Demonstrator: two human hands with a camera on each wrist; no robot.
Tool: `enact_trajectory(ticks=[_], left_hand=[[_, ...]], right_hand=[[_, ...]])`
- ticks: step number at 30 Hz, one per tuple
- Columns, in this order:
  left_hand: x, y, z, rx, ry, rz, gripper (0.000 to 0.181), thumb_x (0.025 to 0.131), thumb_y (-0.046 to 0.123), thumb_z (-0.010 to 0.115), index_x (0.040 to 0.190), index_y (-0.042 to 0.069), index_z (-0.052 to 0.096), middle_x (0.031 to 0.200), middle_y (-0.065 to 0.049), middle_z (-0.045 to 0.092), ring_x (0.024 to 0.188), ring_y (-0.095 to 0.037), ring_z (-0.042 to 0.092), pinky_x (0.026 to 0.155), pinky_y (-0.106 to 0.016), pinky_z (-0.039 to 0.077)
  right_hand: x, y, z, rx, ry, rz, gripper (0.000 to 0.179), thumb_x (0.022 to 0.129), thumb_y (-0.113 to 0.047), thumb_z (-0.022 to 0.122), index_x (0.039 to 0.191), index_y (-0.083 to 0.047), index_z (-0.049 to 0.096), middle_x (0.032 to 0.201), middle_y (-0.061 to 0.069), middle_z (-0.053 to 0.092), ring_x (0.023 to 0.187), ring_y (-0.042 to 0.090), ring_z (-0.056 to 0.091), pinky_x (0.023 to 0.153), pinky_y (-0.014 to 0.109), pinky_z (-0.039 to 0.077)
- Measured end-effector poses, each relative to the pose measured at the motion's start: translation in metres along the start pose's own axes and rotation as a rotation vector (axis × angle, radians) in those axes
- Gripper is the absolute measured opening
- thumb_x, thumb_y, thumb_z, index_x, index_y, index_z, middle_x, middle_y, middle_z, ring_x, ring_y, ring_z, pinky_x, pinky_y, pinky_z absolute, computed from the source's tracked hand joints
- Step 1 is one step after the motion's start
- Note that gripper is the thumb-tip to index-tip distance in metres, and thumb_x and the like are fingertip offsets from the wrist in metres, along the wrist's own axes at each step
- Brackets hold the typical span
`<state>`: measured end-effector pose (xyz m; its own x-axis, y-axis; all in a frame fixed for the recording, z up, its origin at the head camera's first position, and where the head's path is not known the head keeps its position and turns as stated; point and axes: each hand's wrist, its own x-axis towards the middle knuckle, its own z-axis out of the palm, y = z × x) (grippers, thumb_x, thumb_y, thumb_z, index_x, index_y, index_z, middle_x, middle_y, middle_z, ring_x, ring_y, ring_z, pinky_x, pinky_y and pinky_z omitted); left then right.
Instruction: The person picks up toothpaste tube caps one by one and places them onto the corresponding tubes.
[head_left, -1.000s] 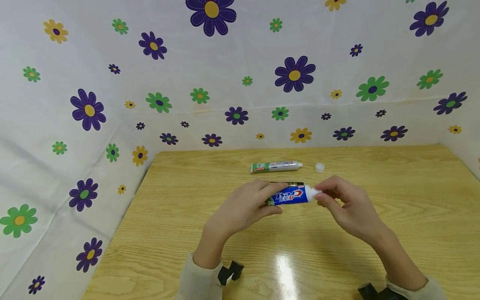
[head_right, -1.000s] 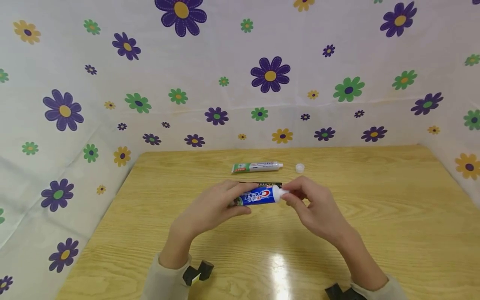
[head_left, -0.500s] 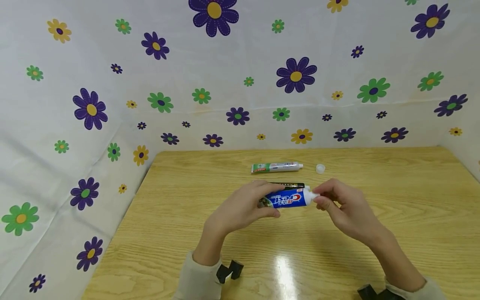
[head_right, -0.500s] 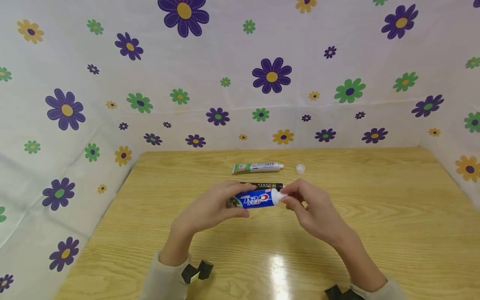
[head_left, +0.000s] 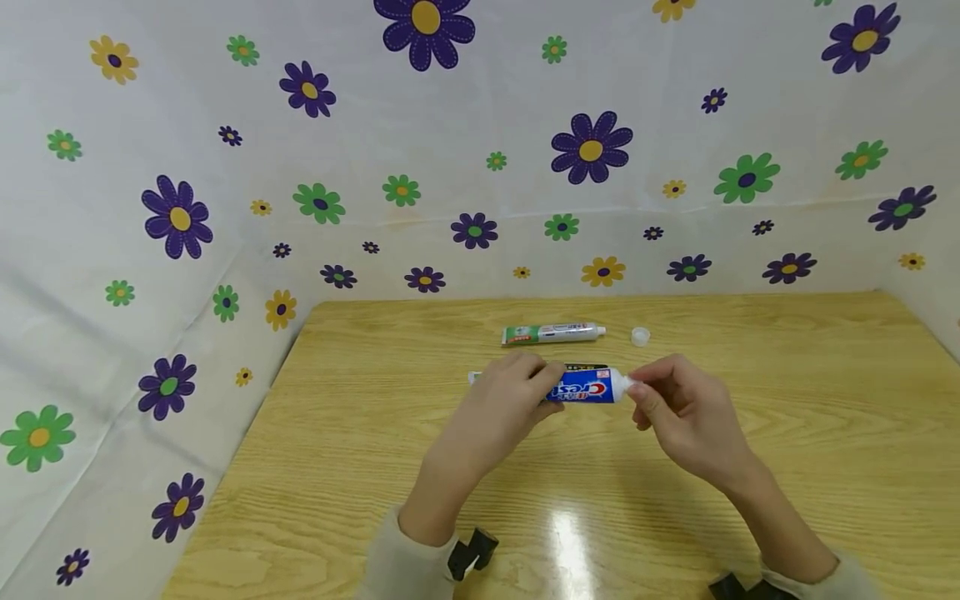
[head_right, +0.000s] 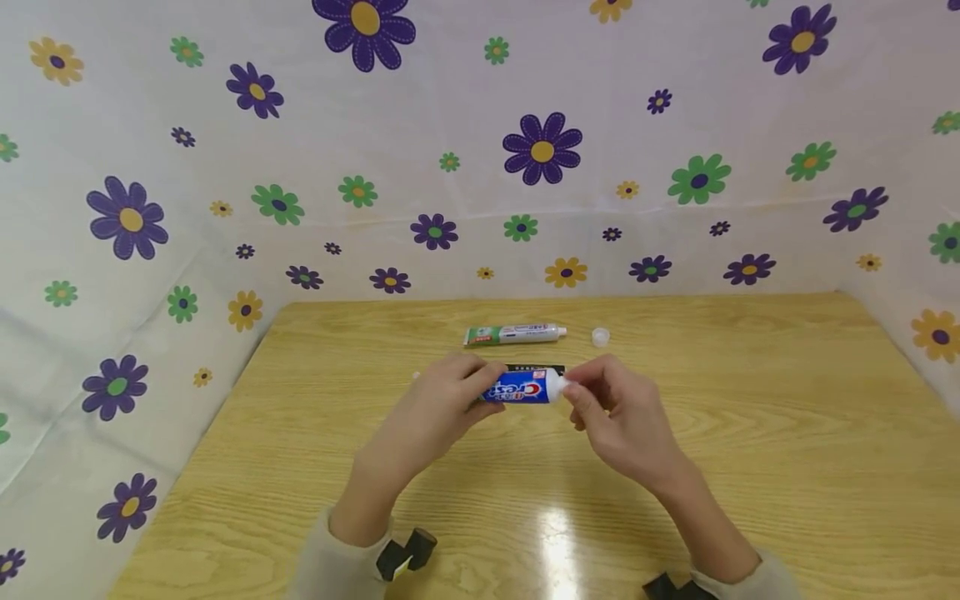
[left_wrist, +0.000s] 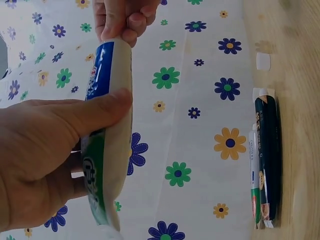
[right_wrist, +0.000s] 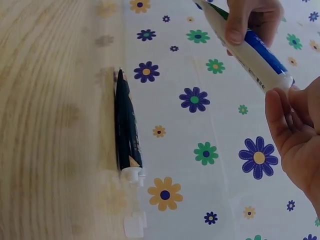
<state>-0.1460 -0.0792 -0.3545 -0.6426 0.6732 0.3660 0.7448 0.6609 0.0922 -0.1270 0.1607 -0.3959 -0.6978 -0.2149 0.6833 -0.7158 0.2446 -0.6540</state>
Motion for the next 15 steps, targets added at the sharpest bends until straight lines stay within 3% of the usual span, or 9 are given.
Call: enact_trajectory(ticks=[3,7,11,15], left_hand=[[-0.0007,0.0042,-0.0010,0.116,0.021,0.006,0.036,0.090,0.028,0.073,0.121,0.011,0.065,0.109,-0.004,0.067,0.105,-0.021,0.062,0.093,-0.034,0.053],[-0.0010,0.0081,-0.0017,0.205,-0.004,0.008,0.037,0.093,0.028,0.070,0.125,0.011,0.061,0.112,-0.005,0.065,0.109,-0.023,0.060,0.093,-0.036,0.053],[0.0002,0.0066,0.0001,0.169,-0.058,0.001,0.042,0.095,0.029,0.068,0.131,0.009,0.059,0.116,-0.006,0.065,0.111,-0.022,0.060,0.097,-0.036,0.052],[0.0021,0.0009,0.0049,0.077,-0.139,-0.014,0.051,0.097,0.031,0.066,0.140,0.005,0.054,0.123,-0.007,0.064,0.115,-0.022,0.059,0.101,-0.035,0.050]], right_hand=[[0.0005,0.0006,0.0032,0.057,0.022,0.025,0.026,0.084,0.026,0.057,0.102,0.007,0.061,0.074,0.006,0.062,0.056,0.011,0.060,0.051,0.020,0.053],[0.0000,-0.0011,0.0041,0.115,0.041,0.105,0.020,0.088,0.023,0.055,0.102,0.008,0.060,0.074,0.004,0.062,0.056,0.011,0.061,0.051,0.022,0.054],[0.0004,-0.0025,0.0026,0.166,0.029,0.218,0.011,0.093,0.016,0.055,0.102,0.009,0.058,0.076,0.005,0.062,0.057,0.012,0.062,0.052,0.024,0.056],[0.0010,-0.0020,0.0006,0.265,0.021,0.320,0.006,0.097,0.009,0.054,0.102,0.011,0.056,0.077,0.010,0.061,0.059,0.014,0.064,0.054,0.028,0.058]])
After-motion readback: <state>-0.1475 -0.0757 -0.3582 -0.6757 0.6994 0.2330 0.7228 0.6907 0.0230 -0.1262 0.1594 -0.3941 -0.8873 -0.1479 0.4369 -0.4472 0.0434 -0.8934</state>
